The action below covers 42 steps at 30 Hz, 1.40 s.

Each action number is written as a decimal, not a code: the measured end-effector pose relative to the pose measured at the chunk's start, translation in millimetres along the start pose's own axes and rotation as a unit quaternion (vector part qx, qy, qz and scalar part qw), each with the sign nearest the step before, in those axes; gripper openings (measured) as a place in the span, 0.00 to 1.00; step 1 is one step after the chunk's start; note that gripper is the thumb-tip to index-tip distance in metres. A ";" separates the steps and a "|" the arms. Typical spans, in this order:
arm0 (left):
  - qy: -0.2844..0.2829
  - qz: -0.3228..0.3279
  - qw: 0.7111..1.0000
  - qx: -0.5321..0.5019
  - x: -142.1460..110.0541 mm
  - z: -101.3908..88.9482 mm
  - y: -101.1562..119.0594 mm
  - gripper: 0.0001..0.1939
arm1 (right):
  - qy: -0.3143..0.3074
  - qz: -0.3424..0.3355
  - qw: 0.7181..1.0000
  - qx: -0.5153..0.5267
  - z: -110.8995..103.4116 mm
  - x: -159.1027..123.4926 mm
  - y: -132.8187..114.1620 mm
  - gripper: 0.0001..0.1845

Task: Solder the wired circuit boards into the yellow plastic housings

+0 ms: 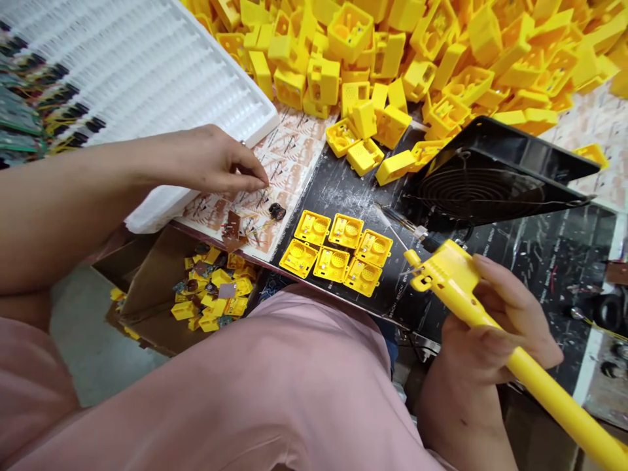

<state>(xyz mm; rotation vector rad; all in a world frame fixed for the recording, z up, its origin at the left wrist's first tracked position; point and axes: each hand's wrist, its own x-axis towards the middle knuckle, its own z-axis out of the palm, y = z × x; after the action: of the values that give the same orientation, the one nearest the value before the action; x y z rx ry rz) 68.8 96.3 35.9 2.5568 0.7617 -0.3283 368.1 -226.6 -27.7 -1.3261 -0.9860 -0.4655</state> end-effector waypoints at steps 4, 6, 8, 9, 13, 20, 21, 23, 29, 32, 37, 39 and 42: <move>-0.037 -0.043 0.990 -0.128 1.0 7.6 -9.6 0.24 | 0.010 0.063 0.998 0.031 2.8 -5.5 9.0 0.38; -0.063 -0.064 0.979 -0.182 -0.7 10.9 -8.8 0.25 | 0.013 0.080 0.996 0.044 3.5 -6.5 11.3 0.37; -0.079 -0.081 0.966 -0.231 -2.5 12.4 -4.8 0.25 | 0.028 0.090 0.994 0.047 5.4 -6.2 10.6 0.36; -0.078 -0.088 0.962 -0.248 -3.1 12.3 -1.6 0.25 | 0.038 0.104 0.993 0.043 6.7 -5.7 9.0 0.36; -0.053 -0.085 0.967 -0.233 -1.1 10.2 18.9 0.20 | 0.021 0.176 0.983 0.043 11.8 -3.9 -4.6 0.20; -0.019 0.025 0.993 -0.111 8.6 25.5 54.5 0.16 | -0.182 0.094 0.976 0.074 -0.9 -2.4 -19.7 0.24; -0.014 0.045 0.995 -0.090 9.1 28.5 56.2 0.16 | -0.205 0.068 0.973 0.076 -3.2 -1.6 -19.4 0.26; -0.003 0.075 0.996 -0.044 9.3 33.5 58.4 0.15 | -0.233 0.025 0.969 0.083 -5.9 0.5 -19.3 0.30; 0.009 0.112 0.990 0.091 5.1 37.5 70.7 0.17 | -0.346 -0.014 0.934 0.091 -3.0 9.0 -29.5 0.34; 0.002 0.115 0.987 0.116 3.6 35.8 76.2 0.18 | -0.378 -0.035 0.922 0.074 -1.5 12.7 -34.8 0.34; 0.005 0.109 0.992 0.069 3.2 35.1 75.7 0.16 | -0.395 -0.077 0.911 0.095 4.3 17.3 -41.9 0.23; 0.010 0.108 0.992 0.065 3.7 35.4 76.7 0.15 | -0.398 -0.092 0.907 0.105 8.3 17.9 -45.1 0.14; 0.005 0.096 0.992 0.081 5.2 35.2 80.9 0.13 | -0.405 -0.094 0.903 0.107 13.6 17.7 -48.8 0.12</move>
<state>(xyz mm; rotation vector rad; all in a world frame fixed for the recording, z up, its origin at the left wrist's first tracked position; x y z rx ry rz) 115.4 21.3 31.8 2.7593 0.5045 -0.3261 335.2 -220.8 14.4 -1.2334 -1.8098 0.0903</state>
